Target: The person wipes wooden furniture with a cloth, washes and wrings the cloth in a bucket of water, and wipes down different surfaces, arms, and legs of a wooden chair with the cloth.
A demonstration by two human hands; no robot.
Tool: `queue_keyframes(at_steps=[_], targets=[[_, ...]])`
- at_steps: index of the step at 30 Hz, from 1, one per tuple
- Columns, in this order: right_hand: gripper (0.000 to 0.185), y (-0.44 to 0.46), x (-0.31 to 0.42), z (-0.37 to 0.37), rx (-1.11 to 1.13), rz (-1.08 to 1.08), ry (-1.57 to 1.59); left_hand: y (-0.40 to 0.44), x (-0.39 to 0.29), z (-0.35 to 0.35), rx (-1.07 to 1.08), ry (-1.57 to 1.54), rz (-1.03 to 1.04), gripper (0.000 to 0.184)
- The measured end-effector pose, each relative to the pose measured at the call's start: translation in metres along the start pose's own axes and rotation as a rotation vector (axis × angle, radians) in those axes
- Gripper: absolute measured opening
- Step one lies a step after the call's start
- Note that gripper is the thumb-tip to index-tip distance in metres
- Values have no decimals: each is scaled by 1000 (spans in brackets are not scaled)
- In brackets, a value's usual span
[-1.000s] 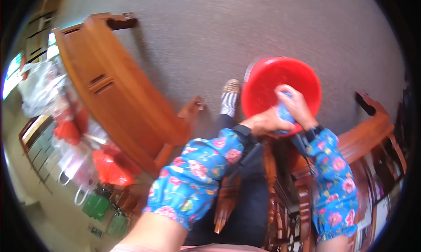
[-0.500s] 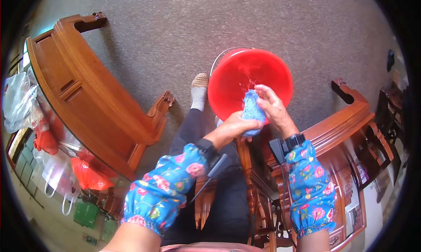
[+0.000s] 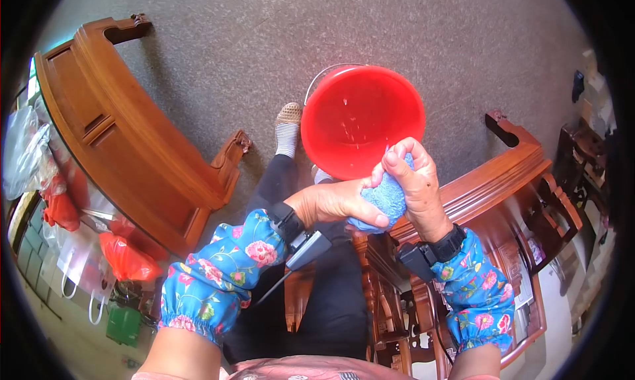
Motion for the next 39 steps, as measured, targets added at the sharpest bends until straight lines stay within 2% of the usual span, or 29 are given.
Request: queue_keyframes(at_steps=[2, 4, 5, 6, 8, 9, 10, 12, 13, 14, 16, 19, 22, 24, 27, 29, 32, 34, 35, 36, 37, 38, 39], targets=[[23, 3, -2, -4, 37, 0, -88, -1, 2, 8, 5, 0, -68, 54], [24, 7, -1, -2, 34, -7, -181, -7, -25, 11, -233, 190, 138, 80], [26, 8, -1, -2, 26, -15, -265, -5, -21, 8, -218, 225, 107, 91], [26, 8, -3, -3, 28, -16, -270, 1, -4, 4, -217, 225, 112, 91], [28, 13, -5, -6, -13, -54, -443, 4, 8, -18, -438, 379, 340, 92], [28, 14, -8, -6, -35, -59, -464, 0, 8, -14, -473, 337, 206, 96], [28, 15, -10, -5, -31, -59, -471, 1, 12, -14, -474, 335, 215, 96], [27, 19, -18, -8, -65, -11, -520, -4, 14, -26, -692, 625, 167, 97], [25, 21, -18, -8, -97, -44, -599, -7, 17, -29, -761, 707, 59, 95], [25, 22, -23, -8, -98, -39, -606, -7, 17, -26, -760, 699, 62, 95], [24, 28, -29, -15, -183, -28, -558, -9, 13, -32, -843, 897, -26, 102], [24, 39, -45, -31, -296, -22, -553, -11, 13, -39, -871, 957, -92, 106], [25, 53, -61, -46, -383, -49, -561, -9, 16, -54, -916, 1025, -62, 108], [25, 61, -66, -53, -431, -57, -593, -4, 23, -68, -931, 1045, -67, 108], [26, 70, -68, -59, -495, -65, -623, 1, 23, -84, -982, 1131, 47, 105], [22, 74, -72, -65, -481, -42, -623, 8, 22, -91, -866, 1088, 9, 102], [26, 72, -65, -50, -316, 13, -681, -7, 1, -82, -856, 1073, -52, 72], [42, 47, -37, -21, -193, 0, -885, -21, -3, -86, -885, 1200, 111, 52], [53, 34, -27, -20, -88, -10, -992, -33, -11, -81, -897, 1201, 106, 48], [53, 24, -19, -29, -109, -75, -1026, -46, -21, -76, -915, 1206, 106, 44], [52, 5, -16, -39, -233, 170, -743, -59, -29, -67, -955, 1212, 142, 44], [51, -5, -18, -55, -162, 188, -454, -74, -36, -56, -992, 1216, 181, 44], [48, -16, -15, -54, -213, 178, -307, -91, -46, -38, -1028, 1264, 194, 45]])
Point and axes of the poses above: each hand's wrist, its own y-axis towards the middle knuckle, its own z-axis out of the palm, x = y × z, the point moved 8 cm from there along y, towards the middle knuckle, and after that the axes turned 6 degrees about z, right-handed, at the moved point
